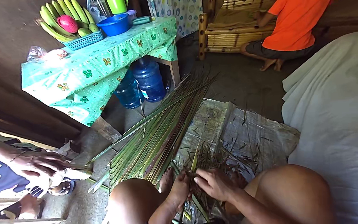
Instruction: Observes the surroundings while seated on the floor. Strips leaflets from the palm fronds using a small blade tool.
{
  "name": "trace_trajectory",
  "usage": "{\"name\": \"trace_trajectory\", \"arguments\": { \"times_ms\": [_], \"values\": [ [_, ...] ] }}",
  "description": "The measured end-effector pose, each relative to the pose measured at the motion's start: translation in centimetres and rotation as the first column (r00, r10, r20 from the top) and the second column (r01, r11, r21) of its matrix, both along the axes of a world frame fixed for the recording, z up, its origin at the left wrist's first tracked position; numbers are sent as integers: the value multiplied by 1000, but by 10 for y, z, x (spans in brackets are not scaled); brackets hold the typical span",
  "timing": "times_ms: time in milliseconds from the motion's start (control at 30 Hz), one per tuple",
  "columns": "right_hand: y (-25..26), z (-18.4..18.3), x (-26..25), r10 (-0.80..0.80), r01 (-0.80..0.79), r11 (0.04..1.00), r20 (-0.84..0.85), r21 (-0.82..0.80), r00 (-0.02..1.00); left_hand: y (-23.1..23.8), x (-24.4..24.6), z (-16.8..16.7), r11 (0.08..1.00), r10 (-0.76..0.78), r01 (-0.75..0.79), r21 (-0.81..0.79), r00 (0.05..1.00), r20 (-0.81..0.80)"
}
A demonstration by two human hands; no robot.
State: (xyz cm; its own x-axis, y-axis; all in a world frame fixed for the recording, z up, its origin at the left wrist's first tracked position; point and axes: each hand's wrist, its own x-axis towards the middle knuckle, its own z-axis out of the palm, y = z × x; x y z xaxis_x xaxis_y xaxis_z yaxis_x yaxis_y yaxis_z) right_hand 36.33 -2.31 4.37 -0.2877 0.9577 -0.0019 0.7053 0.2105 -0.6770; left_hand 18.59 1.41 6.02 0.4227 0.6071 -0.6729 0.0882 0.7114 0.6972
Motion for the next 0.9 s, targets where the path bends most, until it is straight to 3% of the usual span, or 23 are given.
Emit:
{"name": "trace_trajectory", "arguments": {
  "times_ms": [133,200,367,500,767,900],
  "values": [
    [20,0,29,-222,232,965,85,-122,971,1,-3,-1,1000,-26,26,-2,999,27],
    [16,4,28,-206,207,976,26,-64,978,3,-2,-1,1000,-18,18,2,999,29],
    [-4,-1,-5,22,-22,1000,-66,5,998,2,2,2,1000,-2,2,5,1000,-24],
    [18,-5,24,-141,147,980,49,-138,989,2,1,-1,1000,-30,30,6,999,22],
    [27,-14,30,-233,244,960,93,-137,968,2,-1,2,998,-56,58,-29,997,55],
    [30,-11,34,-343,345,933,31,-102,939,1,-3,3,996,-88,89,-7,993,72]
  ]
}}
